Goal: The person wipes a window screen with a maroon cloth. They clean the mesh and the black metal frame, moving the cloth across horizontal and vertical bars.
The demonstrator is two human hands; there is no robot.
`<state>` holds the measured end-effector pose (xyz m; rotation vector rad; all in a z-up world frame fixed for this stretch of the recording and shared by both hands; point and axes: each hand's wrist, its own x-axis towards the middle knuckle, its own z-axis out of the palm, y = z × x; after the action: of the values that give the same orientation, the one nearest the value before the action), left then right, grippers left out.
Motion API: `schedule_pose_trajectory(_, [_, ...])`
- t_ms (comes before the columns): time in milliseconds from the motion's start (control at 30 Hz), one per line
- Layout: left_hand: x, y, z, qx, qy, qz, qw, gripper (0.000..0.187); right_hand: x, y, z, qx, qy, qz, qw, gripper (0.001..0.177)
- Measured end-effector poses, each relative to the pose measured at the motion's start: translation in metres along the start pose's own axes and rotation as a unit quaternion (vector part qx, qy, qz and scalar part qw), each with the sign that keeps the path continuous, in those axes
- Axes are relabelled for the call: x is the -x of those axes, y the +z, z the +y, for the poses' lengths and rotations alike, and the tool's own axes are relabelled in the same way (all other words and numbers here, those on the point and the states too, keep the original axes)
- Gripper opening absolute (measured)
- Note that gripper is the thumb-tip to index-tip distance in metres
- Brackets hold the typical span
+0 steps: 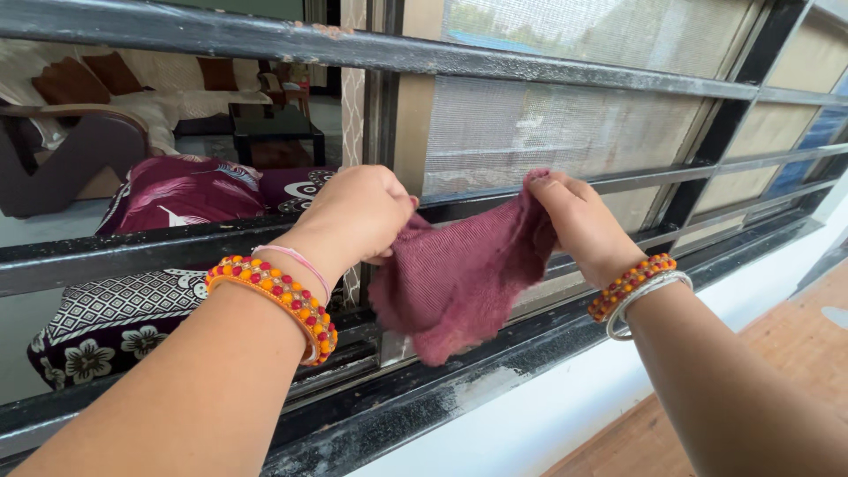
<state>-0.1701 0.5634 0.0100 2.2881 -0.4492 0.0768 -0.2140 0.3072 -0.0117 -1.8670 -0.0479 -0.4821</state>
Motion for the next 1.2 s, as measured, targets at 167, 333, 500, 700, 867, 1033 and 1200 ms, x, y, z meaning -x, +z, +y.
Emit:
schedule_pose_trajectory(167, [-0.014, 0.008, -0.007, 0.276, 0.014, 0.049, 0.96, 0.022, 0.011, 0.014, -0.008, 0.118, -0.01, -0.11, 0.987, 0.033])
schedule_pose_trajectory(333, [-0.022, -0.002, -0.006, 0.269, 0.062, 0.099, 0.956, 0.022, -0.02, 0.03, -0.008, 0.045, -0.091, 0.046, 0.994, 0.03])
schedule_pose_trajectory(500, [-0.013, -0.011, -0.002, -0.062, 0.192, 0.207, 0.957, 0.04, -0.064, 0.041, -0.015, 0.095, -0.233, 0.117, 0.961, 0.042])
schedule_pose_trajectory(700, [-0.011, -0.004, -0.007, -0.246, 0.108, 0.058, 0.962, 0.051, -0.057, 0.063, -0.002, 0.377, -0.321, 0.016, 0.869, 0.065])
schedule_pose_trajectory(867, [-0.017, -0.016, -0.032, -0.124, 0.178, 0.145, 0.965, 0.051, -0.044, 0.076, 0.002, 0.39, -0.443, -0.045, 0.806, 0.048])
schedule_pose_trajectory(1033, [0.008, -0.051, -0.061, -0.235, 0.094, 0.217, 0.943, 0.031, -0.045, 0.091, -0.011, 0.492, -0.376, -0.099, 0.779, 0.061])
schedule_pose_trajectory(1200, [0.045, -0.087, -0.084, -0.287, -0.05, 0.204, 0.934, 0.031, -0.044, 0.112, -0.023, 0.532, -0.346, -0.118, 0.764, 0.068])
